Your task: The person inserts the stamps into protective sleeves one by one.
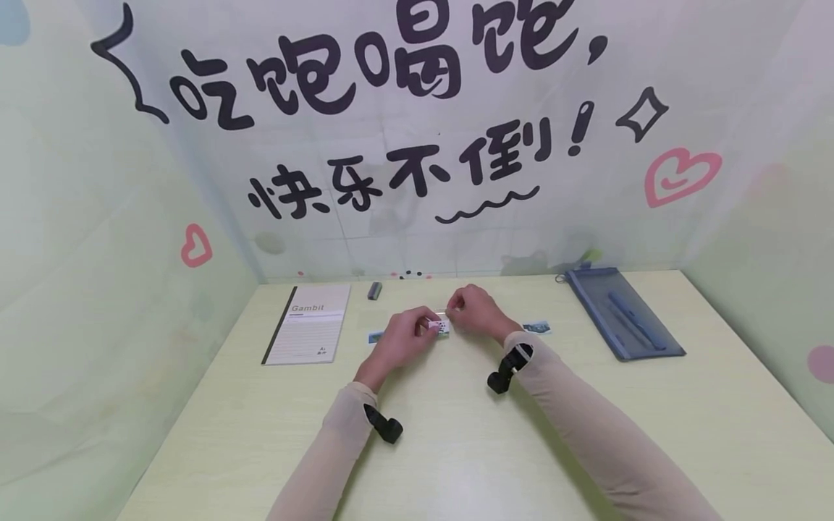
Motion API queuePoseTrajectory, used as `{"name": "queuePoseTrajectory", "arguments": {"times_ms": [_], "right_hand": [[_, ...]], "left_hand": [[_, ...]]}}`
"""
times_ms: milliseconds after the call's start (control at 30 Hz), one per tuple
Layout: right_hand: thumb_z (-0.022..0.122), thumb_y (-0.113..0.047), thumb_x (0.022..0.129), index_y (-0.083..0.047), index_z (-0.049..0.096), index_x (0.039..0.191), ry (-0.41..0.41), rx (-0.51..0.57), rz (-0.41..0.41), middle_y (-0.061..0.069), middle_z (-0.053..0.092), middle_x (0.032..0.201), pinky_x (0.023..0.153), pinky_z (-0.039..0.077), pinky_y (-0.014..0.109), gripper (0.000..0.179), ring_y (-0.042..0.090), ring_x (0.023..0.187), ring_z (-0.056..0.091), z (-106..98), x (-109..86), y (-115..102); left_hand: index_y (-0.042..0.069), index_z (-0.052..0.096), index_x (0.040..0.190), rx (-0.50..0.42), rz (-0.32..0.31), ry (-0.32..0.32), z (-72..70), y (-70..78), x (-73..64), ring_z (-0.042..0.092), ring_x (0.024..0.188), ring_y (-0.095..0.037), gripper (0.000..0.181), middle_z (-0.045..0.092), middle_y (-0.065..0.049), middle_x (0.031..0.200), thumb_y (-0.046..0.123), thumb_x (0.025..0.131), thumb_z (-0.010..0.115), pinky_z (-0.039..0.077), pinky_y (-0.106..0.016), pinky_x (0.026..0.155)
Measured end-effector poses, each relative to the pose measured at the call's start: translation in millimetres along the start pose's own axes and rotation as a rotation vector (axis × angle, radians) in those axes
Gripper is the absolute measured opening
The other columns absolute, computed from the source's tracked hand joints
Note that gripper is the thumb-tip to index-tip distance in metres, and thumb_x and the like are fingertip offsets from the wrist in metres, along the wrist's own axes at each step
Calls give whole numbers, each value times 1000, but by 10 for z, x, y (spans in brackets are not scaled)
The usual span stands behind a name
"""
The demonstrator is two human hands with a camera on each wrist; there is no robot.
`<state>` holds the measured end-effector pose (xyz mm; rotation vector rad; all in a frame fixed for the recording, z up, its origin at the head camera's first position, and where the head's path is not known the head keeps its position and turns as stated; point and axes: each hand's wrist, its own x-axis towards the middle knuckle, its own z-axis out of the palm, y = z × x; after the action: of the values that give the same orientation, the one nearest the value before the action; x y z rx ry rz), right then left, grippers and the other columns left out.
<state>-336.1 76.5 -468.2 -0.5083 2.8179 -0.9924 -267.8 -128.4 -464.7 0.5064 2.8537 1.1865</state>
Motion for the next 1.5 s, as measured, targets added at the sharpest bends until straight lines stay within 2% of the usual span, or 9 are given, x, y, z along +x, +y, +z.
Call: {"name": "queuePoseTrajectory", "arguments": {"times_ms": [233,433,600,733,867,1100,1233,1333,1500], "right_hand": [[70,-17,105,-9,72,112,36,119,15,9,74,109,94,57,42,11,24,100,68,-54,-86,36],[72,-19,105,-8,74,114,99,173,-31,9,76,107,91,57,39,14,22,98,69,-69,-183,84],[76,-19,103,-6,73,131,148,250,-58,10,79,107,82,56,32,31,23,97,72,-99,-431,112],[77,-21,102,-7,71,138,163,309,-55,11,80,108,74,55,27,39,20,92,71,-132,-690,165],[78,-21,102,-7,79,126,146,406,-2,11,80,111,65,53,24,28,16,80,68,-154,-956,231],[80,-26,101,-4,78,116,39,523,95,10,79,98,57,50,25,26,13,68,60,-183,-1361,277],[81,-28,100,-5,76,118,8,572,152,7,79,99,59,50,26,30,13,71,60,-213,-1533,303],[82,-30,99,-7,78,120,5,584,154,7,79,106,63,50,25,32,13,74,59,-223,-1610,322],[85,-30,96,-7,80,116,23,599,90,8,80,107,65,49,23,31,13,77,61,-175,-1647,320]], "left_hand": [[14,76,118,-4,-2,1,10,22,-19,54,76,-13,15,72,-1,97,21,106,71,43,-26,69],[14,77,118,-6,9,7,17,9,-36,53,74,-13,15,73,-2,97,21,107,70,42,-25,68],[15,77,117,-22,-3,13,28,35,-75,56,79,-15,14,73,-1,99,22,107,70,46,-27,72],[16,77,116,-59,-4,12,60,65,-136,64,93,-16,13,76,0,105,22,108,69,54,-34,86],[17,75,117,-100,4,-7,107,109,-236,69,101,-14,14,79,3,105,25,109,68,56,-38,96],[19,76,114,-153,55,-47,219,174,-436,63,80,-10,13,83,9,93,29,107,71,49,-27,78],[21,77,111,-186,48,-68,264,186,-540,66,87,-8,13,83,12,91,31,105,75,47,-26,82],[20,77,110,-241,31,-86,281,177,-608,71,89,-6,13,84,12,92,31,104,76,49,-25,85],[21,78,110,-300,23,-93,310,144,-654,73,94,-5,15,84,11,93,34,104,75,49,-23,88]]}}
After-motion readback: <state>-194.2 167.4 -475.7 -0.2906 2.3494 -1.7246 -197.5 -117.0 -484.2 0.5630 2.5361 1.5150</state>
